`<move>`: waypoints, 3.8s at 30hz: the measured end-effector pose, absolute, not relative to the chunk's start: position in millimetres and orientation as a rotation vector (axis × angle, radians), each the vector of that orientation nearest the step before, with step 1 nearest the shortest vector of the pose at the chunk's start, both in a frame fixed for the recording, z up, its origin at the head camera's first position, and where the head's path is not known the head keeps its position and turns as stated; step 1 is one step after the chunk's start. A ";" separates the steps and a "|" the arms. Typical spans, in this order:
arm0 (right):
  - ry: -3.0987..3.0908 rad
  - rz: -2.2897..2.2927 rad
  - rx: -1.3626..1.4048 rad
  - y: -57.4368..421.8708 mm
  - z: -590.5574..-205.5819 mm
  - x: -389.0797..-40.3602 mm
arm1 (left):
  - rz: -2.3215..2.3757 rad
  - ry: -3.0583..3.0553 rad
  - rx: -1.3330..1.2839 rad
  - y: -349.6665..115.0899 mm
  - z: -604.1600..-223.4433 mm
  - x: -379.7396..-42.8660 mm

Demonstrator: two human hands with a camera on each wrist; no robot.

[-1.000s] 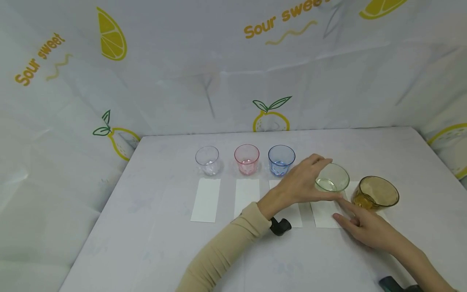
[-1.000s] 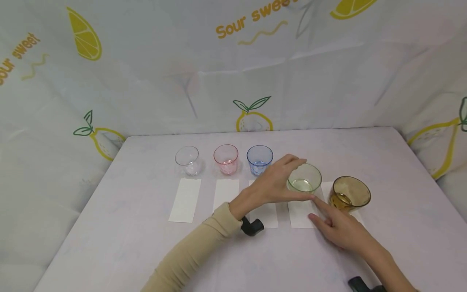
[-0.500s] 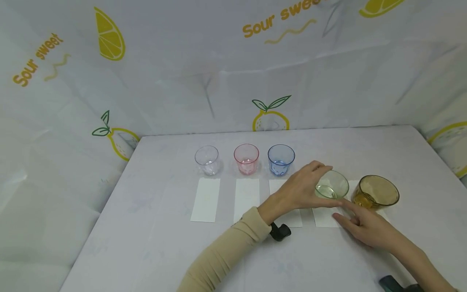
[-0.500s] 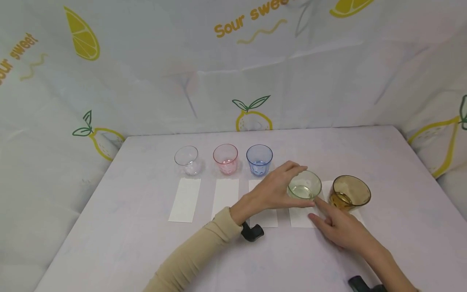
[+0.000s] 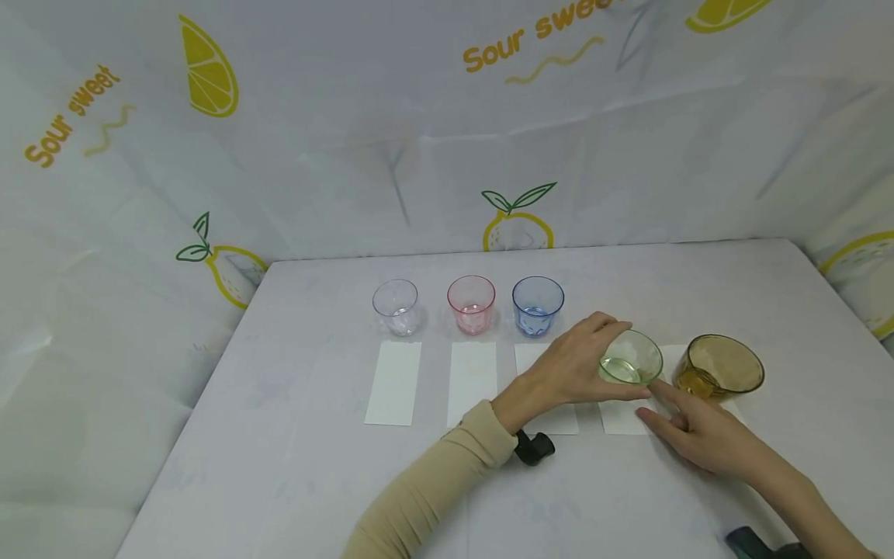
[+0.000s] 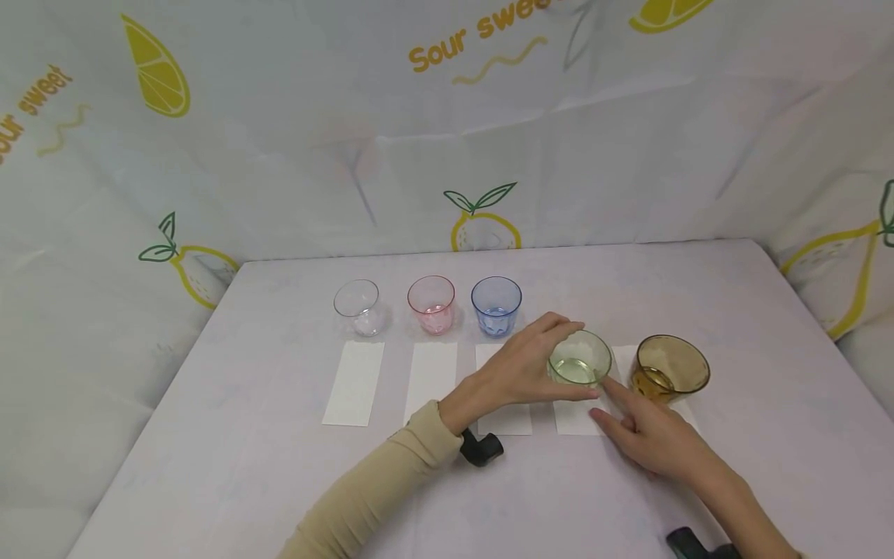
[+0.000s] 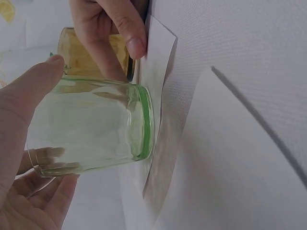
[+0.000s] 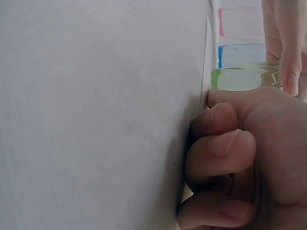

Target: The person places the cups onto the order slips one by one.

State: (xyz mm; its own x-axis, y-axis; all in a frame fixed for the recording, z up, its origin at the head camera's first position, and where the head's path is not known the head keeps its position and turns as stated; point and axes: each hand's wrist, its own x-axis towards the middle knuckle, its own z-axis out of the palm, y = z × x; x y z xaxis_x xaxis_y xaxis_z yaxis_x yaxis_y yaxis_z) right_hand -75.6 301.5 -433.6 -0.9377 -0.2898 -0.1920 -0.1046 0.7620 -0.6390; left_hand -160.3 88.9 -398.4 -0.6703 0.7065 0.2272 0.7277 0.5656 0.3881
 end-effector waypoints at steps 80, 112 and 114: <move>2.939 -0.899 -0.406 306.3 -429.0 -58.1 | -1.122 -2.800 -1.236 78.8 -402.7 -162.8; 2.991 -1.413 -0.379 279.2 -376.9 -55.0 | -0.992 -2.653 -1.262 -7.9 -351.4 -215.7; 2.964 -1.430 -0.394 274.8 -376.5 -56.1 | -0.963 -2.663 -1.253 -10.3 -353.2 -220.5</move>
State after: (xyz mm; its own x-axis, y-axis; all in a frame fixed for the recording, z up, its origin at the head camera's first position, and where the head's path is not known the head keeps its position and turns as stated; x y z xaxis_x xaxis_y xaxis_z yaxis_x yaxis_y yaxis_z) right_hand -56.1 274.8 -376.5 -0.9570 -0.1368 0.2559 -0.2855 0.6023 -0.7455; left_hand -220.5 -10.3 -353.2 -0.6716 0.6816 0.2905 0.7098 0.4794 0.5161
